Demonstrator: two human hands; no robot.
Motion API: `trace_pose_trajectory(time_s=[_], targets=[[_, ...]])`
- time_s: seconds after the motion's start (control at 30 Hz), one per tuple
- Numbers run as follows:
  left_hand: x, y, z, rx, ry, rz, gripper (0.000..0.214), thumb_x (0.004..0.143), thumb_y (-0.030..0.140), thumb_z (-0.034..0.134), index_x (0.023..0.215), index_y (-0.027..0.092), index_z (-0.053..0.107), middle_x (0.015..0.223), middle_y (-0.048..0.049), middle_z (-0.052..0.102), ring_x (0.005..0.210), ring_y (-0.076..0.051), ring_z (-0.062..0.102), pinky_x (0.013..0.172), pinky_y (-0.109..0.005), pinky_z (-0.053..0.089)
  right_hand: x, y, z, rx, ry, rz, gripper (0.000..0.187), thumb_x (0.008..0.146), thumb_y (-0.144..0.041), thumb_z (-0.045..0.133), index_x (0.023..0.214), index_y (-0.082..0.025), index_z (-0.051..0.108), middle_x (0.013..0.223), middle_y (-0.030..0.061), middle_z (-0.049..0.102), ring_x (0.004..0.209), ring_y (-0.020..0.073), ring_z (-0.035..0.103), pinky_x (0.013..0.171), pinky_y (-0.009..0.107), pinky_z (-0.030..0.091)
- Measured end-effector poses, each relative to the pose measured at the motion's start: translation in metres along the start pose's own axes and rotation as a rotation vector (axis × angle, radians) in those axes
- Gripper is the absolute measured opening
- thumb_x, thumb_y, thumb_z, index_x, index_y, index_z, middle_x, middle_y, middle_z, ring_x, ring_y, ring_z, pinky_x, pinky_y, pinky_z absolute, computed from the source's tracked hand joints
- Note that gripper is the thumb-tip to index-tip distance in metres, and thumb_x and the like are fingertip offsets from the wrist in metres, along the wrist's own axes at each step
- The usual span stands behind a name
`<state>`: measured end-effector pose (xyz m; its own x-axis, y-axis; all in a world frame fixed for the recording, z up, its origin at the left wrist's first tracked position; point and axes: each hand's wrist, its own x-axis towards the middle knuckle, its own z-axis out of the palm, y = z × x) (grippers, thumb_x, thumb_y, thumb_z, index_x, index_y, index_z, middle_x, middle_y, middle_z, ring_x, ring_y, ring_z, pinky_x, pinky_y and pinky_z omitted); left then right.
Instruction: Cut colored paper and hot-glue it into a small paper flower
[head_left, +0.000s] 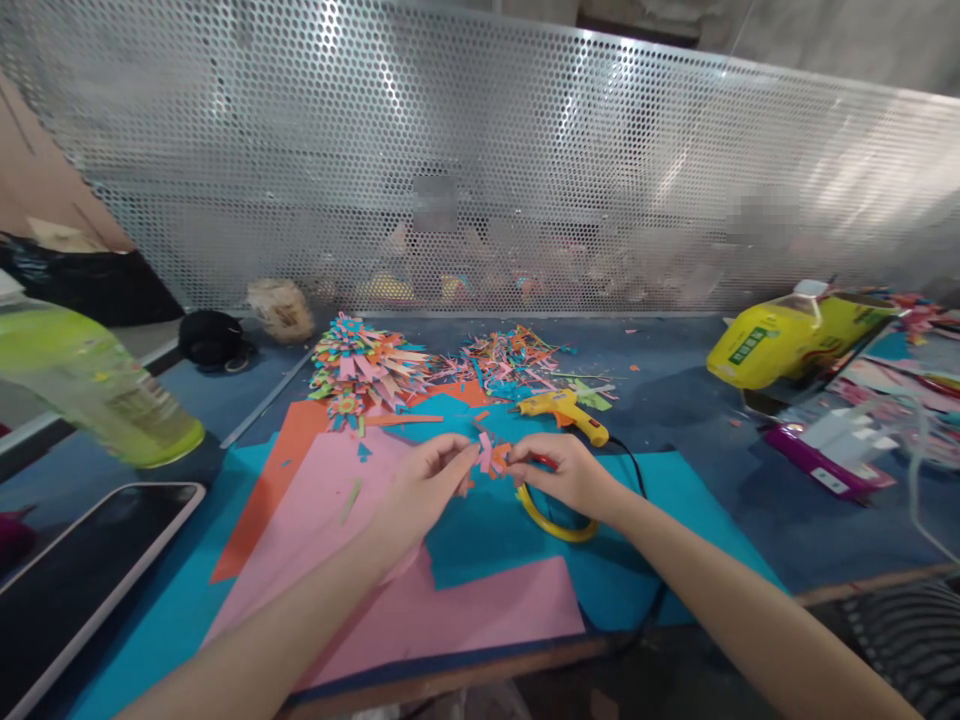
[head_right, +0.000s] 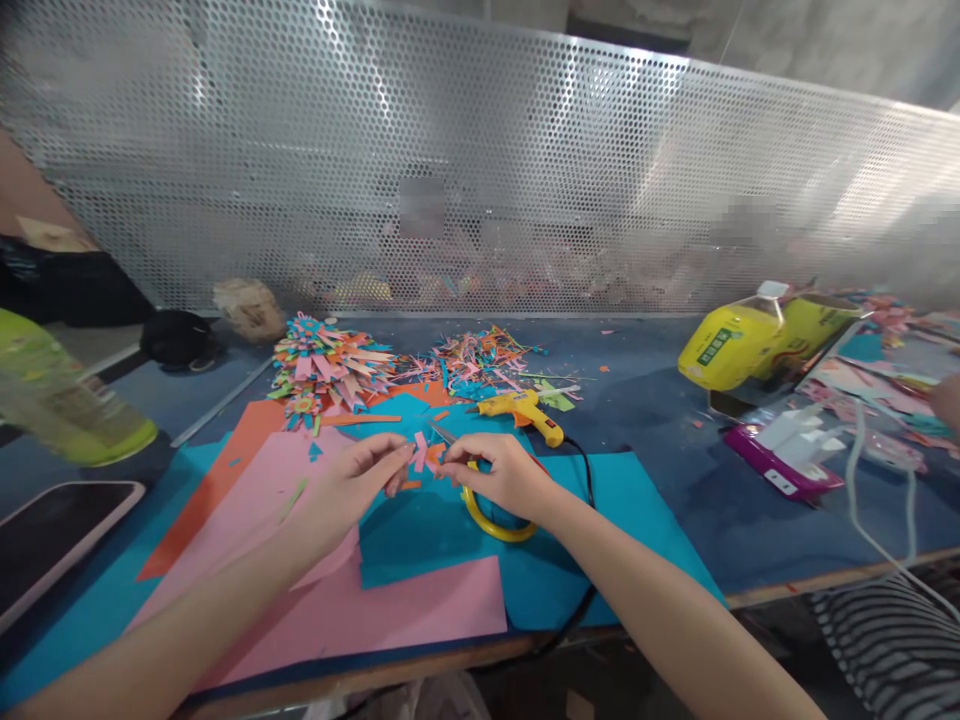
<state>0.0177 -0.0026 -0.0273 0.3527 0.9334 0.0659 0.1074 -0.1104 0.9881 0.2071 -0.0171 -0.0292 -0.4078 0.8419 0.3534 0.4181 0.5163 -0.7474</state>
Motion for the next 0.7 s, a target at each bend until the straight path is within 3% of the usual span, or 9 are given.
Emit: trace_pose_trajectory(time_s=[0.7], targets=[[-0.0035, 0.0014, 0.0017, -0.005, 0.004, -0.023, 0.027, 0.077, 0.039, 0.051, 0.061, 0.018, 0.049, 0.046, 0.0057, 0.043, 0.047, -0.008, 0.041, 0.049, -0.021, 0.032, 0.0001, 0.0015, -0.0003, -0.019, -0.008, 0.001, 0.018, 0.079, -0.033, 0.055, 0.074, -0.016, 0.060, 0.070, 0.0020, 0.063, 0.065, 0.0120, 0.056, 0.062, 0.022, 0.044]])
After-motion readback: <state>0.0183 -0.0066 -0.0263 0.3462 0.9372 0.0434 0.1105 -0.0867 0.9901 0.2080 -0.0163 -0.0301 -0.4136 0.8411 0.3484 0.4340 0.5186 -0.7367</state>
